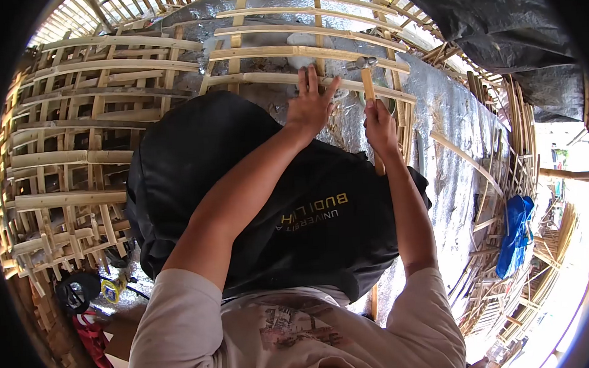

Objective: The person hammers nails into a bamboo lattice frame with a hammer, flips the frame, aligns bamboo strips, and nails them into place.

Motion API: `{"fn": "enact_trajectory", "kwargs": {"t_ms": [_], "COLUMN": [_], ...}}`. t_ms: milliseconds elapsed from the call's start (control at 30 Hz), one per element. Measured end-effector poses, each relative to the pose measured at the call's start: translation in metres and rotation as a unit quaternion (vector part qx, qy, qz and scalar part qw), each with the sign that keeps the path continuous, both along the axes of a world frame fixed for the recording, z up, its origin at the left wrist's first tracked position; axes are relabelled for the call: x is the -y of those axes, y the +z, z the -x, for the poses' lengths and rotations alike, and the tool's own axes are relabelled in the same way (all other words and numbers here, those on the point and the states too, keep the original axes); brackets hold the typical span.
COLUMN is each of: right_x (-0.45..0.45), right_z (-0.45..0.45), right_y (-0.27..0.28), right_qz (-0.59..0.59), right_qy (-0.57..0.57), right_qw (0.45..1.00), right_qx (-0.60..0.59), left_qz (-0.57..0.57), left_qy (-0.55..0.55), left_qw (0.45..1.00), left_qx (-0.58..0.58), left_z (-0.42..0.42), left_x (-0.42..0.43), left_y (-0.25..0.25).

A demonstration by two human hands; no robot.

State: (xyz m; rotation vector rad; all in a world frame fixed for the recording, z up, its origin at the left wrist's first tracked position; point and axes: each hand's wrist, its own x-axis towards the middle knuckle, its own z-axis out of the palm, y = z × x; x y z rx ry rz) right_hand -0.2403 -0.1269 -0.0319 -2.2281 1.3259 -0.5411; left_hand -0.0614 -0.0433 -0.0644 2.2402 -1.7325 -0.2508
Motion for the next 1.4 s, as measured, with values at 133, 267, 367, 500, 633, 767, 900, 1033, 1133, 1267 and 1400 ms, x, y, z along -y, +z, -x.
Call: {"fn": "enact_trajectory", "kwargs": {"t_ms": [133,267,367,500,633,767,900,1033,1133,1267,1400], "right_x": [0.002,0.004,0.005,0.005,0.005,0.004,0.002,-0.002,-0.003,-0.002,0.0], "right_z": [0.001,0.001,-0.002,-0.003,-0.004,-0.003,-0.007,-0.006,-0.007,-0.007,-0.007], "right_y": [-0.005,-0.011,-0.015,-0.019,-0.021,-0.025,-0.014,-0.014,-0.01,-0.01,-0.013], "right_qz": [0.022,-0.013,-0.011,-0.02,-0.034,0.0,-0.019,-0.022,-0.03,-0.02,-0.019], "right_qy": [0.008,0.01,0.012,0.018,0.019,0.043,0.043,0.04,0.043,0.058,0.061], "right_qw": [1.0,1.0,0.999,0.998,0.997,0.998,0.998,0.998,0.998,0.998,0.998], "right_qx": [-0.015,-0.019,-0.047,-0.063,-0.065,-0.051,-0.048,-0.037,-0.031,-0.026,-0.023], "left_qz": [-0.022,-0.019,-0.02,-0.012,0.015,0.043,0.114,0.151,0.049,-0.027,-0.038], "left_qy": [0.0,-0.001,-0.003,-0.002,0.017,0.033,0.039,0.057,0.047,0.023,0.015], "left_qw": [1.0,1.0,0.999,1.0,0.993,0.991,0.99,0.983,0.997,0.999,0.997], "left_qx": [-0.011,-0.022,-0.035,-0.008,0.119,0.124,0.073,0.091,0.031,-0.032,-0.059], "left_z": [0.0,-0.001,-0.003,-0.003,0.001,0.005,-0.017,-0.059,-0.079,-0.095,-0.102], "left_x": [-0.002,-0.003,-0.002,-0.003,-0.002,-0.005,0.002,0.011,0.01,0.015,0.017], "left_y": [0.008,0.009,0.009,0.011,0.006,0.016,0.033,0.021,0.024,0.017,0.016]}}
